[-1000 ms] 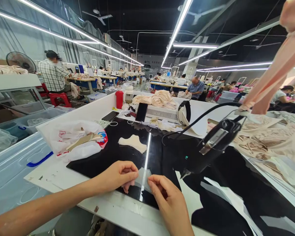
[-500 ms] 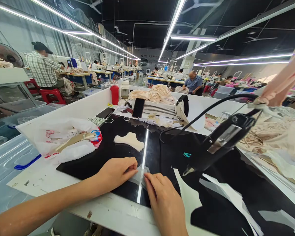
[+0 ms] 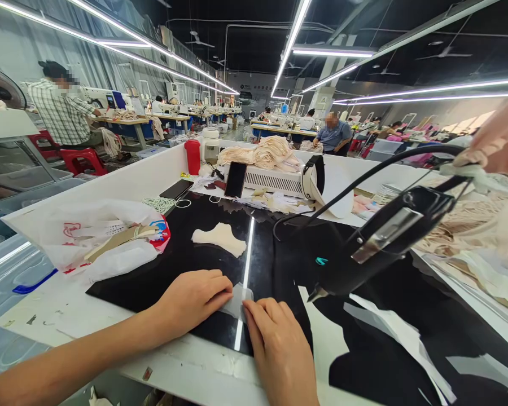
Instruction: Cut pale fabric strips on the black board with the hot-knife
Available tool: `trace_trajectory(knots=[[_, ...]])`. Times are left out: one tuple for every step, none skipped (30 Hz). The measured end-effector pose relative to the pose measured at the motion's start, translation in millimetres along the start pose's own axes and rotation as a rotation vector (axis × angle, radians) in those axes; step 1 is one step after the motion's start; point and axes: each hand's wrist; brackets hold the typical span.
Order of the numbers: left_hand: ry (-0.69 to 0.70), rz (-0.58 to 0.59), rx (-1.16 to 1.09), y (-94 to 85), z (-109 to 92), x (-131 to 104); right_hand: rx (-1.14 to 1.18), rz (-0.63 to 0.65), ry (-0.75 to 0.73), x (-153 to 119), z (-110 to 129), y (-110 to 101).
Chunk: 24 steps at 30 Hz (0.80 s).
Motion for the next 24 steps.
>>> trace_trajectory(knots=[[-0.005,0.006,0.007,-0.9,-0.2,-0.3,0.006,0.003,-0.008,0.3,-0.6,0.3],[-0.010,0.013,0.014,-1.5,-0.2,-0.6,0.013,0.009,-0.014,0.7,-1.0,0.6],[-0.016,0.020,0.021,-1.9,-0.1,-0.9,0.017,0.017,-0.014,1.0,-1.1,1.1],[-0.021,0.029,0.027,-2.1,0.0,-1.1,0.020,0.026,-0.009,1.3,-0.9,1.6],[-0.025,0.038,0.034,-2.1,0.1,-1.4,0.023,0.032,-0.006,1.6,-0.5,2.1],[-0.028,0.044,0.040,-2.0,0.1,-1.6,0.027,0.035,-0.007,1.9,0.1,2.4],[-0.028,0.047,0.044,-1.9,0.1,-1.7,0.030,0.032,-0.005,2.0,0.6,2.6],[-0.029,0.047,0.048,-1.7,0.1,-1.8,0.035,0.027,-0.004,2.1,1.2,2.6],[-0.028,0.047,0.050,-1.5,0.0,-2.0,0.040,0.018,-0.001,2.2,1.8,2.5],[-0.026,0.047,0.052,-1.4,-0.1,-2.1,0.047,0.010,-0.001,2.2,2.2,2.3],[-0.026,0.049,0.054,-1.2,-0.1,-2.2,0.053,0.002,0.000,2.1,2.4,2.1],[-0.024,0.052,0.055,-1.0,-0.2,-2.5,0.057,-0.004,0.000,1.9,2.5,2.0],[-0.022,0.053,0.056,-0.8,-0.1,-2.7,0.061,-0.007,-0.002,1.6,2.4,2.2],[-0.019,0.054,0.057,-0.6,0.0,-3.0,0.064,-0.006,-0.005,1.2,2.2,2.6],[-0.016,0.051,0.059,-0.3,0.2,-3.2,0.064,-0.005,-0.007,0.8,1.7,3.1],[-0.009,0.043,0.062,0.1,0.4,-3.4,0.064,-0.004,-0.011,0.4,1.2,3.7],[0.003,0.031,0.067,0.5,0.8,-3.5,0.063,-0.005,-0.014,0.0,0.7,4.3],[0.022,0.016,0.075,1.1,1.3,-3.6,0.061,-0.006,-0.017,-0.3,0.3,4.7],[0.047,0.000,0.084,1.7,1.9,-3.5,0.057,-0.010,-0.017,-0.4,0.1,4.8],[0.075,-0.019,0.095,2.5,2.5,-3.4,0.053,-0.015,-0.019,-0.4,0.0,4.7],[0.106,-0.039,0.106,3.5,3.1,-3.4,0.050,-0.018,-0.022,-0.1,0.3,4.4],[0.137,-0.064,0.116,4.7,3.8,-3.4,0.046,-0.021,-0.025,0.3,0.8,3.8],[0.171,-0.090,0.119,6.0,4.5,-3.5,0.042,-0.024,-0.026,0.7,1.5,3.2],[0.207,-0.117,0.114,7.4,5.1,-3.8,0.038,-0.025,-0.028,1.3,2.4,2.5]])
Point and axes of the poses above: each hand's wrist, its own x-axis towards the middle knuckle, its own y-axis out of the palm, z = x × y, and after that the axes turned 12 degrees about -x, right-handed
